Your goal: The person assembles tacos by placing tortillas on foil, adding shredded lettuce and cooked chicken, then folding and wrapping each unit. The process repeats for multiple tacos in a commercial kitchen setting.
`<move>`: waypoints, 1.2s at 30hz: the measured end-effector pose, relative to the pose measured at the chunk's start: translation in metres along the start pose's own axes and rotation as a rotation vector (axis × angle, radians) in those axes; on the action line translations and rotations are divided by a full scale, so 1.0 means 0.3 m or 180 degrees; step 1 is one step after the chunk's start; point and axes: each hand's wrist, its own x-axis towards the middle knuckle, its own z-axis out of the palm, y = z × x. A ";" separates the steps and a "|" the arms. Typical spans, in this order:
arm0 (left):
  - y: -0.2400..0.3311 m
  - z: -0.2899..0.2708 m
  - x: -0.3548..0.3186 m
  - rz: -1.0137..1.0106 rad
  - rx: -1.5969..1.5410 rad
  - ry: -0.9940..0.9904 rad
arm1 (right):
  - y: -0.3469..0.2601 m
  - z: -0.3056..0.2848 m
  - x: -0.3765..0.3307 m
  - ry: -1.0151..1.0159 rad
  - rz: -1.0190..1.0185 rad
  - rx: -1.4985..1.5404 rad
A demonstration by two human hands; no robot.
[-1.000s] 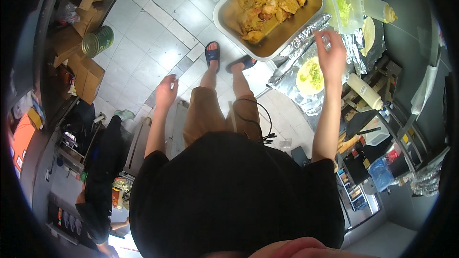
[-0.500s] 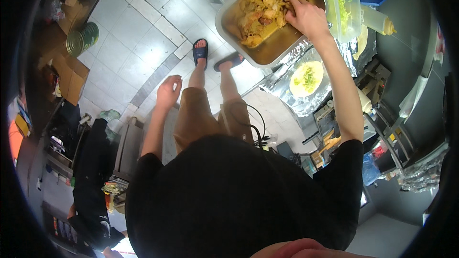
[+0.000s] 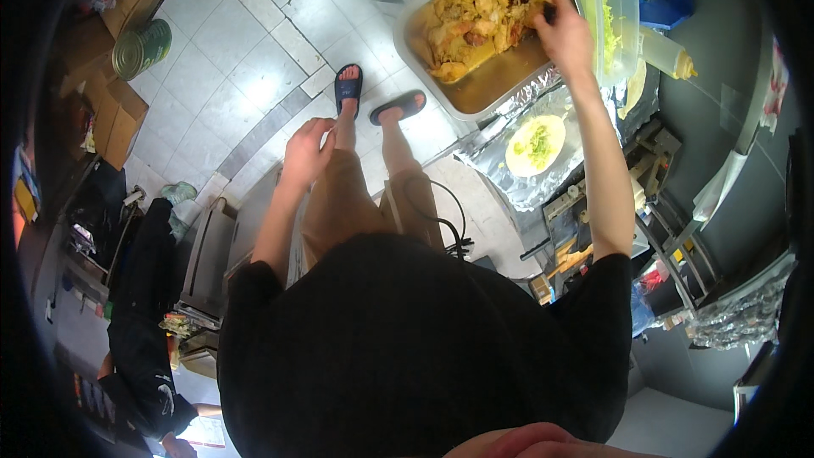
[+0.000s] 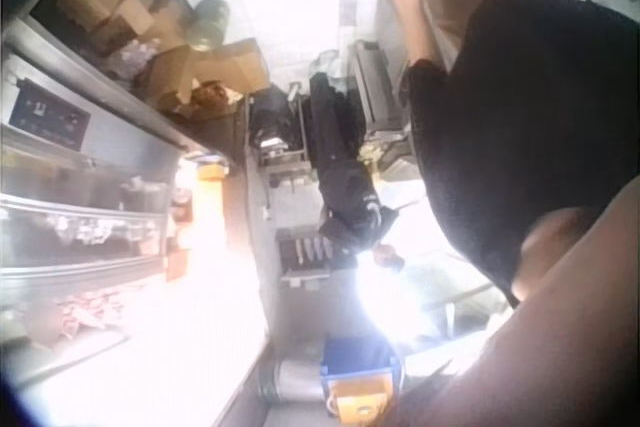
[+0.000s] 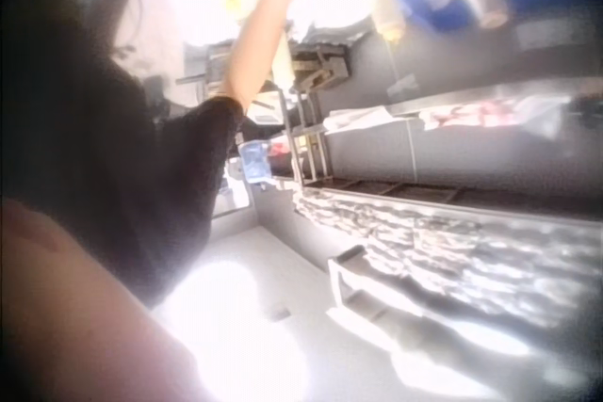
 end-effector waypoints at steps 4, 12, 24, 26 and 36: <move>0.046 -0.010 -0.010 -0.0142 -0.0099 -0.0038 | 0.059 -0.119 -0.090 -0.0484 0.1117 0.3244; 0.567 -0.022 0.103 -0.0188 -0.2038 -0.0335 | 0.002 -0.132 -0.326 -0.0914 0.0799 0.3859; 0.883 0.129 0.315 -0.0902 -0.2554 0.0021 | -0.003 -0.076 -0.191 -0.0048 -0.0420 0.2136; 0.872 0.144 0.311 -0.0689 -0.1912 0.0332 | -0.048 -0.029 -0.038 0.0356 -0.0897 0.1292; 0.857 0.075 0.284 -0.0915 -0.2188 0.0666 | -0.198 0.203 0.125 0.1094 -0.0824 0.1065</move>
